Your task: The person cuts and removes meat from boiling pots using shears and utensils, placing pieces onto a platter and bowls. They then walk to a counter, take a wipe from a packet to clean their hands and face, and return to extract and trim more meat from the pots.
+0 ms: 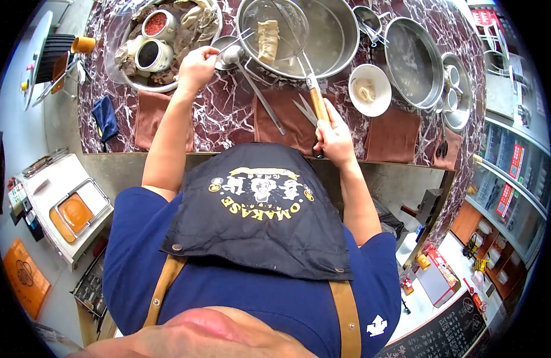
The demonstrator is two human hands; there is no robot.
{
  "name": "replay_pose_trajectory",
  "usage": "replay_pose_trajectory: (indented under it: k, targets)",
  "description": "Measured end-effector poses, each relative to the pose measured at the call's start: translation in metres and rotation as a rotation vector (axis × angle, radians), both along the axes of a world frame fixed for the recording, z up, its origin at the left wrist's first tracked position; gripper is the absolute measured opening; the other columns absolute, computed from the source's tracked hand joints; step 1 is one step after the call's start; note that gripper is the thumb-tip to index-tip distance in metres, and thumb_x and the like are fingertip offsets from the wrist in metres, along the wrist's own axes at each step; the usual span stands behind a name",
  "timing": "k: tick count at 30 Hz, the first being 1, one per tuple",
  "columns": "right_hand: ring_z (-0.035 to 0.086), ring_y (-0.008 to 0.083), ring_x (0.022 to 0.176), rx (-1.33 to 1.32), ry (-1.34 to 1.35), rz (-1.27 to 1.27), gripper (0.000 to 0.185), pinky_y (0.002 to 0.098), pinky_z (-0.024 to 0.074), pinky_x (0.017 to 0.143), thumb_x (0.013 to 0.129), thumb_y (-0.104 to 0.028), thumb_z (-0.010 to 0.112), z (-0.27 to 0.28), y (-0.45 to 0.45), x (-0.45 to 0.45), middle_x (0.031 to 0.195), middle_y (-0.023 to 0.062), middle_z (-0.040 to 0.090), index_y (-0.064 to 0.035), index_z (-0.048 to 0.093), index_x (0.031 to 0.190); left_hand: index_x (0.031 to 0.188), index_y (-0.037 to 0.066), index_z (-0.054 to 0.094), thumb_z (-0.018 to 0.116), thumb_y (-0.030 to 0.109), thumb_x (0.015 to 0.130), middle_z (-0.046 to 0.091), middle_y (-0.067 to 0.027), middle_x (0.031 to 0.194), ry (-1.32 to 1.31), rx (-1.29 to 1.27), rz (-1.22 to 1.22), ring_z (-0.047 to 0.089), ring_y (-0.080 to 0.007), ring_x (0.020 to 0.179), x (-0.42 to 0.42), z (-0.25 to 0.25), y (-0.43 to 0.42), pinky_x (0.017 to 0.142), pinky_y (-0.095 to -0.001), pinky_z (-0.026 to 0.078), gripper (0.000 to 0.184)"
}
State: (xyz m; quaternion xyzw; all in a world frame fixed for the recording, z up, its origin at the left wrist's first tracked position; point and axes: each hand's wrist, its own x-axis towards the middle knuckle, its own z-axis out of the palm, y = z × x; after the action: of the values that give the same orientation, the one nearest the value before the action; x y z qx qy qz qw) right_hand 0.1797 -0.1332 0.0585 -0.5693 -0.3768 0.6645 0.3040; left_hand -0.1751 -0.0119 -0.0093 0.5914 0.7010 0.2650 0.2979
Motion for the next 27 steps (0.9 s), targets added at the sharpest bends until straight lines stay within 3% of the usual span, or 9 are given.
replay_pose_trajectory:
  k: [2, 5, 13, 15, 17, 20, 23, 24, 27]
  targets:
    - [0.043, 0.0037, 0.051, 0.017, -0.013, 0.007, 0.057, 0.0195, 0.0459, 0.045, 0.095, -0.007, 0.047, -0.003, -0.004, -0.002, 0.068, -0.0016, 0.047, -0.0053, 0.026, 0.148, 0.096, 0.007, 0.07, 0.058, 0.019, 0.083, 0.069, -0.0121, 0.081, 0.146, 0.203, -0.035, 0.066, -0.0238, 0.071, 0.011, -0.009, 0.004, 0.067, -0.0335, 0.051, 0.021]
    - [0.043, 0.0042, 0.051, 0.026, -0.076, 0.022, 0.058, 0.0195, 0.0451, 0.046, 0.095, -0.005, 0.046, 0.003, -0.007, -0.007, 0.069, -0.0015, 0.048, -0.0061, 0.026, 0.149, 0.094, 0.009, 0.07, 0.057, 0.02, 0.082, 0.069, -0.0133, 0.083, 0.137, 0.168, -0.023, 0.067, -0.0267, 0.075, 0.022, -0.009, 0.008, 0.069, -0.0356, 0.052, 0.02]
    - [0.043, 0.0043, 0.051, 0.055, -0.108, 0.064, 0.059, 0.0199, 0.0453, 0.047, 0.095, -0.006, 0.046, 0.005, -0.012, -0.009, 0.069, -0.0015, 0.048, -0.0063, 0.023, 0.149, 0.098, 0.005, 0.07, 0.058, 0.018, 0.083, 0.069, -0.0105, 0.078, -0.094, 0.126, -0.114, 0.066, -0.0189, 0.07, 0.027, -0.032, 0.029, 0.067, -0.0308, 0.051, 0.023]
    - [0.043, 0.0043, 0.051, 0.06, -0.108, 0.063, 0.059, 0.0198, 0.0453, 0.047, 0.095, -0.006, 0.046, 0.009, -0.012, -0.01, 0.069, -0.0015, 0.048, -0.0062, 0.023, 0.149, 0.095, 0.013, 0.071, 0.057, 0.024, 0.082, 0.069, -0.0122, 0.094, -0.078, 0.078, -0.117, 0.066, -0.028, 0.089, 0.037, -0.031, 0.033, 0.08, -0.0363, 0.051, 0.022]
    - [0.043, 0.0043, 0.052, 0.065, -0.107, 0.059, 0.059, 0.0198, 0.0454, 0.047, 0.095, -0.006, 0.046, 0.011, -0.012, -0.01, 0.068, -0.0015, 0.048, -0.006, 0.023, 0.149, 0.097, 0.009, 0.071, 0.059, 0.02, 0.082, 0.071, -0.0112, 0.091, -0.105, 0.088, -0.097, 0.067, -0.0224, 0.082, 0.045, -0.038, 0.03, 0.077, -0.032, 0.052, 0.022]
    - [0.043, 0.0045, 0.052, 0.017, -0.042, -0.015, 0.059, 0.02, 0.046, 0.046, 0.095, -0.006, 0.046, 0.012, -0.012, -0.01, 0.068, -0.0014, 0.048, -0.0061, 0.024, 0.149, 0.106, -0.002, 0.065, 0.06, 0.004, 0.088, 0.063, 0.0017, 0.081, -0.933, -0.121, 0.039, 0.054, -0.0054, 0.069, 0.055, -0.047, 0.021, 0.063, -0.0182, 0.042, 0.02]
    - [0.043, 0.0042, 0.052, -0.026, 0.061, -0.069, 0.057, 0.0198, 0.0467, 0.046, 0.095, -0.007, 0.045, 0.016, -0.013, -0.011, 0.067, -0.0019, 0.046, -0.0067, 0.026, 0.148, 0.107, 0.0, 0.064, 0.06, 0.005, 0.089, 0.056, 0.0042, 0.073, -1.266, -0.21, 0.157, 0.045, -0.0024, 0.059, 0.059, -0.038, 0.006, 0.052, -0.0172, 0.035, 0.02]
    - [0.042, 0.004, 0.05, -0.028, 0.087, -0.087, 0.057, 0.0195, 0.0462, 0.045, 0.095, -0.008, 0.045, 0.017, -0.011, -0.012, 0.066, -0.002, 0.045, -0.007, 0.026, 0.148, 0.107, 0.0, 0.064, 0.06, 0.006, 0.089, 0.053, 0.0051, 0.07, -1.231, -0.13, 0.179, 0.042, -0.0021, 0.055, 0.06, -0.044, 0.005, 0.047, -0.018, 0.032, 0.02]
    - [0.038, 0.0037, 0.043, -0.047, 0.132, -0.099, 0.054, 0.0184, 0.0437, 0.041, 0.095, -0.009, 0.044, 0.017, -0.002, -0.025, 0.065, -0.0022, 0.043, -0.0075, 0.028, 0.147, 0.105, -0.001, 0.064, 0.059, 0.004, 0.087, 0.05, 0.0051, 0.067, -1.465, -0.094, 0.238, 0.037, -0.0029, 0.05, 0.039, -0.028, 0.006, 0.044, -0.0186, 0.028, 0.019]
